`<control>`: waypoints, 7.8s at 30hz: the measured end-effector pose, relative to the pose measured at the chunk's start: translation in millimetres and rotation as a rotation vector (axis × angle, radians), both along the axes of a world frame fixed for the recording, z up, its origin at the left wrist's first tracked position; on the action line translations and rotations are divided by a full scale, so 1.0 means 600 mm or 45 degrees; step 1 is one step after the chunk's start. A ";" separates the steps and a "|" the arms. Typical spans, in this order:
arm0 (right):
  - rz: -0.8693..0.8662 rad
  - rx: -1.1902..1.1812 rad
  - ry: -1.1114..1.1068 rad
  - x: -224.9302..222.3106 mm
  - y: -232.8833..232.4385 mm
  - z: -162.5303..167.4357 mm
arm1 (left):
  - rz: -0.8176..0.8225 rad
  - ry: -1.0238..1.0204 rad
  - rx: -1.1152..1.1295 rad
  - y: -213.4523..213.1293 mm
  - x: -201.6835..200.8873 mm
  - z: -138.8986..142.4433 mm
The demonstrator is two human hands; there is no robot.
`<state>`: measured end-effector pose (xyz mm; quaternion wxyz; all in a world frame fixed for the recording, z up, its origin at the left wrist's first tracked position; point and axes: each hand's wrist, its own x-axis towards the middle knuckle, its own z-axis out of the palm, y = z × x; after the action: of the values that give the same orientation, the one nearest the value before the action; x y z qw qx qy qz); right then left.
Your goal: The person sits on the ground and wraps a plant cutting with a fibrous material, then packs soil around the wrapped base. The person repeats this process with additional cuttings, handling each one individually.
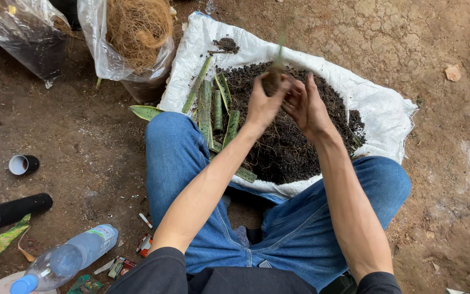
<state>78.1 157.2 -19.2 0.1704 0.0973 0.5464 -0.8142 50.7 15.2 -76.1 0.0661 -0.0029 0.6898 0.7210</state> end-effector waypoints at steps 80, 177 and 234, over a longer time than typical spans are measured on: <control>0.104 1.506 0.682 0.029 0.030 0.030 | -0.496 -0.252 0.187 -0.016 0.000 -0.019; -0.511 0.372 0.536 -0.051 -0.001 -0.016 | -0.054 0.302 -0.052 0.073 0.031 0.074; -0.182 0.251 0.467 -0.015 0.004 0.036 | -0.543 -0.012 0.173 0.008 0.017 0.052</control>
<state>69.1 159.3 2.6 -0.0003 0.0022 0.6370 -0.7708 60.8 19.8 -44.6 0.2202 0.1440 0.6242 0.7356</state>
